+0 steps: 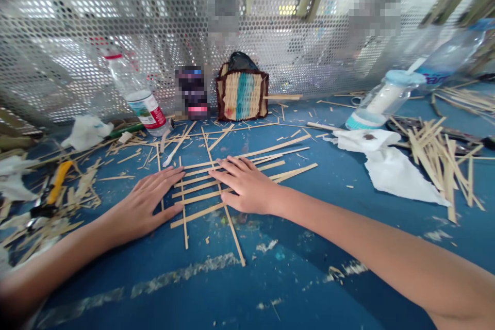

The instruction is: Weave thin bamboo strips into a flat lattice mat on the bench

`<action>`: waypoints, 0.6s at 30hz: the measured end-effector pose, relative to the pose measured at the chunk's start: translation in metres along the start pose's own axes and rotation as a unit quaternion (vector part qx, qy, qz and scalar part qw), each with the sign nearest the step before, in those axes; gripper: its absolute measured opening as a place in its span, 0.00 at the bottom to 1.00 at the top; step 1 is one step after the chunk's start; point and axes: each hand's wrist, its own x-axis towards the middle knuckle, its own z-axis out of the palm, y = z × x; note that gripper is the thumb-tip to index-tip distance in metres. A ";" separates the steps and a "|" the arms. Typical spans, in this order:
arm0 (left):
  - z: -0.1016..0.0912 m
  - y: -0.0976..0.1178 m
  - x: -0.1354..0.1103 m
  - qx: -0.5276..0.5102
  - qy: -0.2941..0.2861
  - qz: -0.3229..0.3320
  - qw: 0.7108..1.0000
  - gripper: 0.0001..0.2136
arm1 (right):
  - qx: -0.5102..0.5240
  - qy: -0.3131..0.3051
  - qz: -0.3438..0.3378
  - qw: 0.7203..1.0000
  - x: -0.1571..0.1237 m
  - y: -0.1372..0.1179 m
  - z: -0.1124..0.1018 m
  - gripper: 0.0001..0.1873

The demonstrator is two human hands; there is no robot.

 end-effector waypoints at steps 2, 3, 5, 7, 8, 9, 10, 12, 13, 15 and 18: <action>0.004 -0.004 -0.001 0.001 -0.011 -0.015 1.000 0.34 | 0.004 0.002 0.001 1.000 0.000 0.000 0.000 0.34; 0.005 -0.005 -0.001 0.002 -0.012 -0.021 1.000 0.36 | 0.007 0.006 0.002 1.000 0.000 0.000 0.000 0.35; 0.006 -0.006 -0.002 0.003 -0.005 -0.029 1.000 0.38 | 0.014 0.014 0.006 1.000 0.000 0.001 0.000 0.36; 0.004 -0.005 -0.002 -0.002 0.011 -0.041 0.999 0.38 | 0.018 0.019 0.009 1.000 -0.001 0.001 0.000 0.36; 0.002 -0.004 -0.002 -0.009 0.019 -0.048 0.999 0.36 | 0.018 0.022 0.009 1.000 -0.001 0.001 0.001 0.35; 0.000 -0.003 -0.002 -0.018 0.025 -0.053 0.998 0.35 | 0.017 0.025 0.008 1.000 -0.001 0.001 0.001 0.34; -0.002 -0.003 -0.001 -0.028 0.027 -0.057 0.998 0.33 | 0.016 0.028 0.006 0.999 -0.001 0.001 0.001 0.33; -0.005 -0.003 0.000 -0.040 0.027 -0.057 0.997 0.30 | 0.011 0.030 0.003 0.999 -0.001 0.002 0.003 0.33; -0.005 -0.003 0.000 -0.041 0.027 -0.053 0.997 0.29 | 0.007 0.028 0.002 1.000 -0.001 0.002 0.003 0.33; -0.004 -0.004 0.000 -0.031 0.031 -0.044 0.998 0.28 | -0.002 0.023 -0.001 1.000 0.000 0.002 0.004 0.33; -0.001 -0.004 0.000 -0.019 0.038 -0.035 0.998 0.28 | -0.015 0.024 0.001 1.000 0.001 0.001 0.004 0.33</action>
